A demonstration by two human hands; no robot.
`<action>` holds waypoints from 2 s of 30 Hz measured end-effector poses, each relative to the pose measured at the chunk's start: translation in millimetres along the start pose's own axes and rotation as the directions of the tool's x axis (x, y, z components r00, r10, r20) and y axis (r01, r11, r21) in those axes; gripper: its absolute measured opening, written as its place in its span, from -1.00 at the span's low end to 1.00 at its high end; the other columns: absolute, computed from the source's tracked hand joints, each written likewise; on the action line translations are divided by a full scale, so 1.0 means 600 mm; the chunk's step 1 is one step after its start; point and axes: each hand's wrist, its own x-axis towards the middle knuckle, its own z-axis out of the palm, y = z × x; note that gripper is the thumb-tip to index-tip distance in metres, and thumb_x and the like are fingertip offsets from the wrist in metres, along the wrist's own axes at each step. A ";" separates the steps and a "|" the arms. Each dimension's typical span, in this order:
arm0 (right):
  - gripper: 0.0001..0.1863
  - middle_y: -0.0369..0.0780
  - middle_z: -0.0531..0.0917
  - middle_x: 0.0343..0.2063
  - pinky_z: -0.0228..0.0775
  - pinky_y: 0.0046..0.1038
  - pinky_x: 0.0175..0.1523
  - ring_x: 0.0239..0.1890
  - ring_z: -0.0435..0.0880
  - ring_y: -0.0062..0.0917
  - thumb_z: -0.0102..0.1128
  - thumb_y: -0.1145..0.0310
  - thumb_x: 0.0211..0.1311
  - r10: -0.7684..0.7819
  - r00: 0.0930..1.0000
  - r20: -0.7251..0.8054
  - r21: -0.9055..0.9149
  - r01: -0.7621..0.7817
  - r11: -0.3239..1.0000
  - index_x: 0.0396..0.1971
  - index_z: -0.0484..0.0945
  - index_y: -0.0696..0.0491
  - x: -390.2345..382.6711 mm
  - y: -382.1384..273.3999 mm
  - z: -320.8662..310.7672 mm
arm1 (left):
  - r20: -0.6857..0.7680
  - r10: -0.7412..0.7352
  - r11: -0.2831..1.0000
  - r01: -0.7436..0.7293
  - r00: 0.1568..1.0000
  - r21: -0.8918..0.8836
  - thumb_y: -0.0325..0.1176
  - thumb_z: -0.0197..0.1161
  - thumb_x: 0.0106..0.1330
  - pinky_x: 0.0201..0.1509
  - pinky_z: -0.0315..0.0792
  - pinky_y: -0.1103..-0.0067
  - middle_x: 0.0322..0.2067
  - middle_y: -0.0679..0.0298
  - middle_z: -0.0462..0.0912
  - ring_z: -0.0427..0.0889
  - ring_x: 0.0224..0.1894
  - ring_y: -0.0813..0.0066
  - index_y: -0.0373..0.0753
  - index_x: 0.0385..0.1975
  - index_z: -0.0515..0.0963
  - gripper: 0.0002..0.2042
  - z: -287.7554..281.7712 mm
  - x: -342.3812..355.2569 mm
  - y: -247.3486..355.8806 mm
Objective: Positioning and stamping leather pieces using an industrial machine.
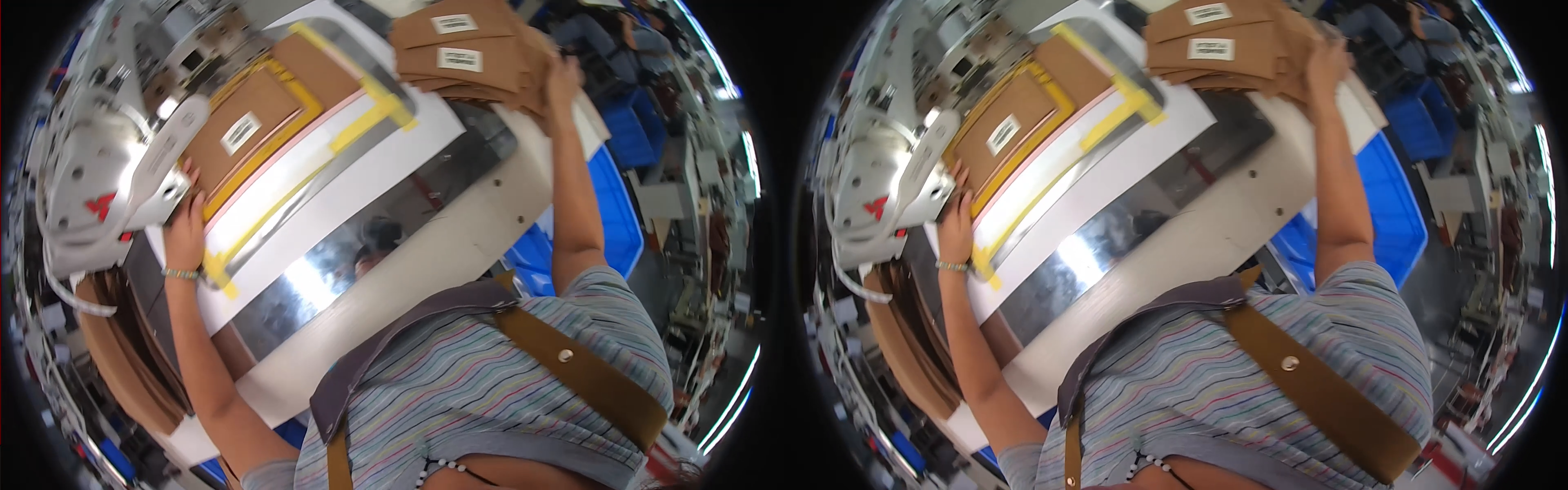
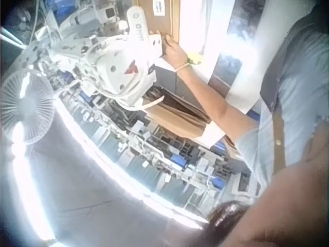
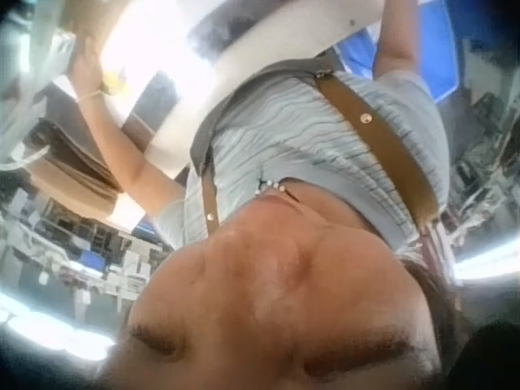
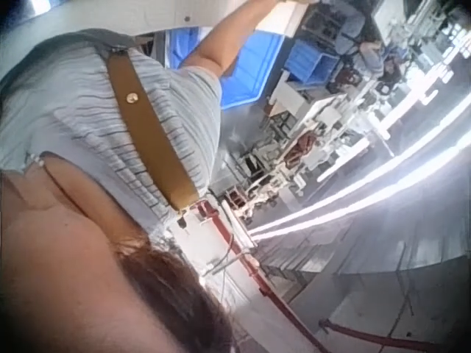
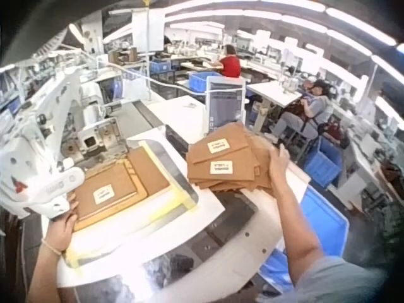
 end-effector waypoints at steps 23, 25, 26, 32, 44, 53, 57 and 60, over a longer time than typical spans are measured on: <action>-0.63 -0.19 0.52 0.42 0.28 -0.10 0.52 0.49 0.40 -0.26 0.09 0.21 0.57 -0.941 -0.124 0.316 0.816 0.542 0.203 0.21 0.72 -0.11 -0.410 -0.659 0.253 | -0.132 -0.405 0.833 0.306 0.905 -0.462 -0.44 0.26 0.50 0.38 0.42 0.29 0.26 -0.03 0.61 0.64 0.24 0.09 -0.39 0.19 0.58 -0.68 0.027 -0.011 -0.069; -0.64 -0.18 0.52 0.42 0.27 -0.13 0.53 0.48 0.41 -0.27 0.08 0.21 0.57 -0.944 -0.129 0.304 0.853 0.477 0.210 0.20 0.73 -0.12 -0.426 -0.687 0.240 | -0.282 -0.455 0.876 0.368 0.844 -0.312 -0.53 0.26 0.46 0.37 0.42 0.31 0.22 -0.02 0.63 0.63 0.25 0.09 -0.42 0.20 0.55 -0.66 0.033 -0.065 -0.162; -0.64 -0.17 0.51 0.43 0.26 -0.15 0.53 0.47 0.42 -0.28 0.07 0.20 0.57 -0.939 -0.123 0.322 0.869 0.432 0.241 0.19 0.73 -0.13 -0.424 -0.685 0.242 | -0.269 -0.449 0.877 0.363 0.852 -0.316 -0.53 0.26 0.46 0.37 0.42 0.31 0.22 -0.02 0.63 0.63 0.25 0.09 -0.42 0.20 0.55 -0.66 0.044 -0.063 -0.177; -0.67 -0.20 0.63 0.21 0.35 -0.21 0.44 0.29 0.56 -0.29 0.20 0.36 0.46 -0.926 0.105 0.363 0.803 0.468 0.368 0.14 0.76 -0.09 -0.357 -0.673 0.275 | -0.266 -0.256 0.965 0.261 0.929 -0.017 -0.49 0.19 0.53 0.38 0.39 0.30 0.26 0.03 0.62 0.60 0.27 0.12 -0.39 0.24 0.56 -0.66 0.039 -0.085 -0.246; -0.81 -0.28 0.66 -0.04 0.49 -0.28 0.18 0.13 0.64 -0.37 0.29 0.38 0.38 -0.709 0.007 0.705 0.569 0.591 0.571 -0.08 0.77 -0.07 -0.356 -0.714 0.273 | 0.028 0.100 0.985 -0.103 0.995 0.142 -0.31 0.06 0.64 0.70 0.00 0.33 0.51 0.34 0.42 0.25 0.60 0.24 -0.13 0.46 0.46 -0.57 -0.011 0.033 -0.020; -0.79 -0.13 0.79 -0.28 0.62 -0.08 -0.13 -0.15 0.78 -0.16 0.33 0.22 0.37 -0.751 -0.049 0.659 0.579 0.671 0.464 -0.22 0.81 0.03 -0.359 -0.737 0.311 | 0.008 0.104 0.994 -0.104 0.995 -0.018 -0.31 0.07 0.63 0.69 0.05 0.29 0.51 0.26 0.39 0.24 0.59 0.21 -0.17 0.41 0.46 -0.59 -0.013 0.051 -0.041; -0.78 -0.02 0.81 -0.26 0.64 -0.09 0.05 -0.08 0.80 -0.05 0.34 0.31 0.26 -0.762 -0.049 0.645 0.580 0.681 0.447 -0.23 0.79 0.12 -0.345 -0.736 0.282 | -0.012 0.099 0.994 -0.099 0.995 0.036 -0.33 0.12 0.61 0.63 0.17 0.30 0.46 0.24 0.46 0.33 0.53 0.20 -0.19 0.36 0.49 -0.62 -0.012 0.055 -0.040; -0.84 -0.03 0.81 -0.28 0.64 -0.08 -0.01 -0.11 0.80 -0.05 0.29 0.37 0.23 -0.813 -0.009 0.582 0.656 0.596 0.463 -0.33 0.78 0.10 -0.347 -0.723 0.283 | 0.002 0.149 0.964 -0.146 0.989 0.220 -0.33 0.13 0.60 0.61 0.22 0.32 0.42 0.23 0.50 0.39 0.49 0.17 -0.18 0.36 0.49 -0.62 -0.013 0.056 -0.040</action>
